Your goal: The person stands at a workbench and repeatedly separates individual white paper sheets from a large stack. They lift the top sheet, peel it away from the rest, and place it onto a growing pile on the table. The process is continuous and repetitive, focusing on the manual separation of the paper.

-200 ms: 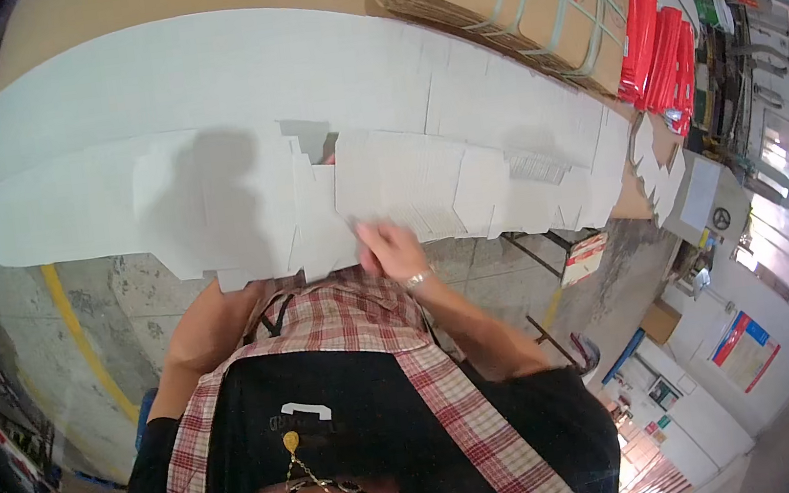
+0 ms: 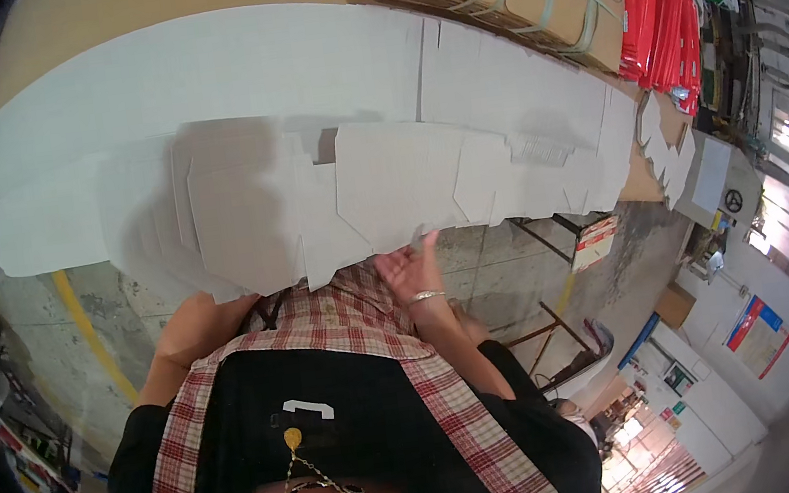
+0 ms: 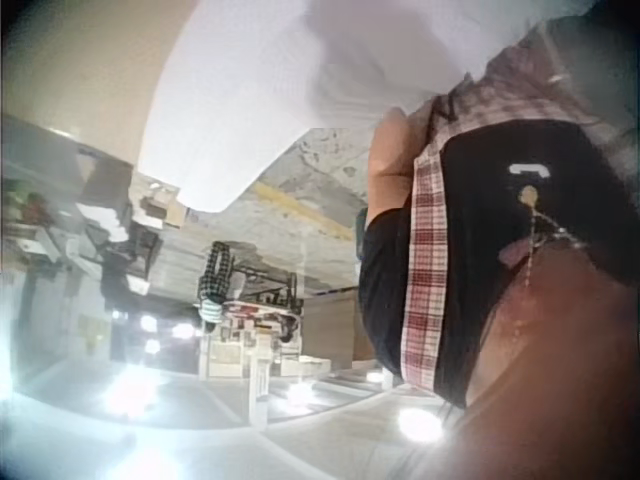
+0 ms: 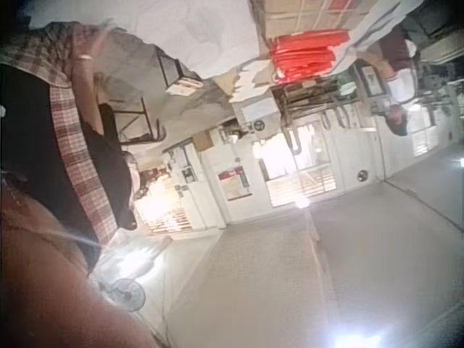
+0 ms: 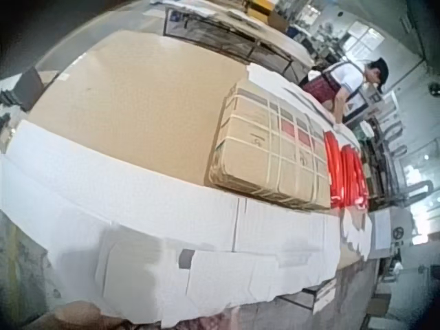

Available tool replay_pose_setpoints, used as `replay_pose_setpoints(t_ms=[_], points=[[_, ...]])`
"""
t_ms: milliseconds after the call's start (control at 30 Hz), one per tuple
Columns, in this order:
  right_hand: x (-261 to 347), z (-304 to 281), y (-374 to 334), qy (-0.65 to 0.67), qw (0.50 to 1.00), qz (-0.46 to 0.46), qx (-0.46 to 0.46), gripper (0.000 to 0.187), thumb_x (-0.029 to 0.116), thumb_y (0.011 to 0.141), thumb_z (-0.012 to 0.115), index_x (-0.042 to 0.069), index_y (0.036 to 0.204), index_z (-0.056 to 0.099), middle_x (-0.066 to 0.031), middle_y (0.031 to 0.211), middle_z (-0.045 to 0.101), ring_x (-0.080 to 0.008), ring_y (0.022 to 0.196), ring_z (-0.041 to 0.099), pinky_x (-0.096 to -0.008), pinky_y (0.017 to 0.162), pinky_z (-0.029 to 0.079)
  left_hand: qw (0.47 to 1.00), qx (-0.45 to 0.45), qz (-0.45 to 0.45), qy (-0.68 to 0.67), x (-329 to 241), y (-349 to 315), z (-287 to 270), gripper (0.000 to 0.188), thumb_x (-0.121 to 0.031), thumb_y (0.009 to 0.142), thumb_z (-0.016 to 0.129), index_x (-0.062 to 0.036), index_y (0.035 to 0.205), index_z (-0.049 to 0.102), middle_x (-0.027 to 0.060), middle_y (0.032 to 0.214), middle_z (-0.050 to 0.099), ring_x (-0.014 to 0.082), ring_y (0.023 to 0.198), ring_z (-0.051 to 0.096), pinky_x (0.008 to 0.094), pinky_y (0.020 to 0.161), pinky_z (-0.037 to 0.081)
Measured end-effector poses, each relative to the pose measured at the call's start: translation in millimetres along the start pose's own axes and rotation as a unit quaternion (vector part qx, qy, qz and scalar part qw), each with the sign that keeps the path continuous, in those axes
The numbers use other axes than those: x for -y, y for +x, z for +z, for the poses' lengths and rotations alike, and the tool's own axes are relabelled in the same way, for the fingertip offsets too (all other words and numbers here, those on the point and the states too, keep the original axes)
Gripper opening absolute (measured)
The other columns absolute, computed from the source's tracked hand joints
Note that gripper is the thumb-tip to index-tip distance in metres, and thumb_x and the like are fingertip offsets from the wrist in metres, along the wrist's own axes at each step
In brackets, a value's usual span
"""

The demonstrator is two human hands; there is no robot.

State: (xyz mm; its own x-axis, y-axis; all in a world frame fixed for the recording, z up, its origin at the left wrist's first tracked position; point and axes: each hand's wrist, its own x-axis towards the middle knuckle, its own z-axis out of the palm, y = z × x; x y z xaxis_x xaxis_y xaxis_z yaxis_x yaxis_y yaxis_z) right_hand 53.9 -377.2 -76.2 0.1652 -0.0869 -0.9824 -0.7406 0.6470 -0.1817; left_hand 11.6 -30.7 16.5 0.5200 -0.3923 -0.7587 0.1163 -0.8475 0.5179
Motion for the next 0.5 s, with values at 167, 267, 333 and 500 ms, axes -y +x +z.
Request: replay_pose_setpoints(t_ms=[167, 267, 333, 500], points=[[0.7, -3.4, 52.5, 0.218, 0.96, -0.162, 0.071, 0.074, 0.056, 0.078, 0.065, 0.002, 0.126, 0.045, -0.0103, 0.123, 0.053, -0.0297, 0.114, 0.05, -0.0496, 0.098, 0.042, 0.992, 0.108, -0.03, 0.061, 0.8, -3.0, -28.3, 0.042, -0.031, 0.091, 0.045, -0.0191, 0.132, 0.045, 0.0246, 0.093, 0.063, 0.0398, 0.077, 0.064, 0.0442, 0.071, 0.053], [11.3, 7.4, 54.3, 0.169, 0.964, -0.189, 0.083, 0.067, 0.045, 0.08, 0.068, 0.005, 0.128, 0.046, -0.0107, 0.129, 0.05, -0.0309, 0.118, 0.049, -0.0522, 0.098, 0.041, 0.98, -0.08, -0.178, -0.031, 6.5, -5.1, -0.5, 0.046, -0.027, 0.092, 0.045, -0.0064, 0.133, 0.042, 0.0248, 0.116, 0.057, 0.0342, 0.104, 0.06, 0.0422, 0.083, 0.051], [21.9, 2.4, 54.2, 0.117, 0.967, -0.211, 0.087, 0.063, 0.04, 0.082, 0.067, 0.006, 0.13, 0.045, -0.0108, 0.13, 0.051, -0.0316, 0.119, 0.049, -0.0527, 0.098, 0.041, 0.921, -0.246, -0.228, -0.198, 45.7, 21.5, 25.2, 0.048, -0.03, 0.092, 0.047, -0.0051, 0.133, 0.041, 0.0228, 0.119, 0.055, 0.0326, 0.107, 0.057, 0.0418, 0.085, 0.049], [24.8, -4.9, 60.6, 0.134, 0.953, -0.236, 0.136, 0.056, 0.033, 0.086, 0.064, 0.003, 0.129, 0.046, -0.0111, 0.126, 0.054, -0.0333, 0.116, 0.051, -0.0526, 0.096, 0.044, 0.338, -0.381, 0.055, -0.859, 142.3, 85.0, 56.9, 0.055, -0.039, 0.091, 0.052, -0.0019, 0.131, 0.041, 0.018, 0.128, 0.05, 0.0286, 0.116, 0.051, 0.041, 0.091, 0.046]])
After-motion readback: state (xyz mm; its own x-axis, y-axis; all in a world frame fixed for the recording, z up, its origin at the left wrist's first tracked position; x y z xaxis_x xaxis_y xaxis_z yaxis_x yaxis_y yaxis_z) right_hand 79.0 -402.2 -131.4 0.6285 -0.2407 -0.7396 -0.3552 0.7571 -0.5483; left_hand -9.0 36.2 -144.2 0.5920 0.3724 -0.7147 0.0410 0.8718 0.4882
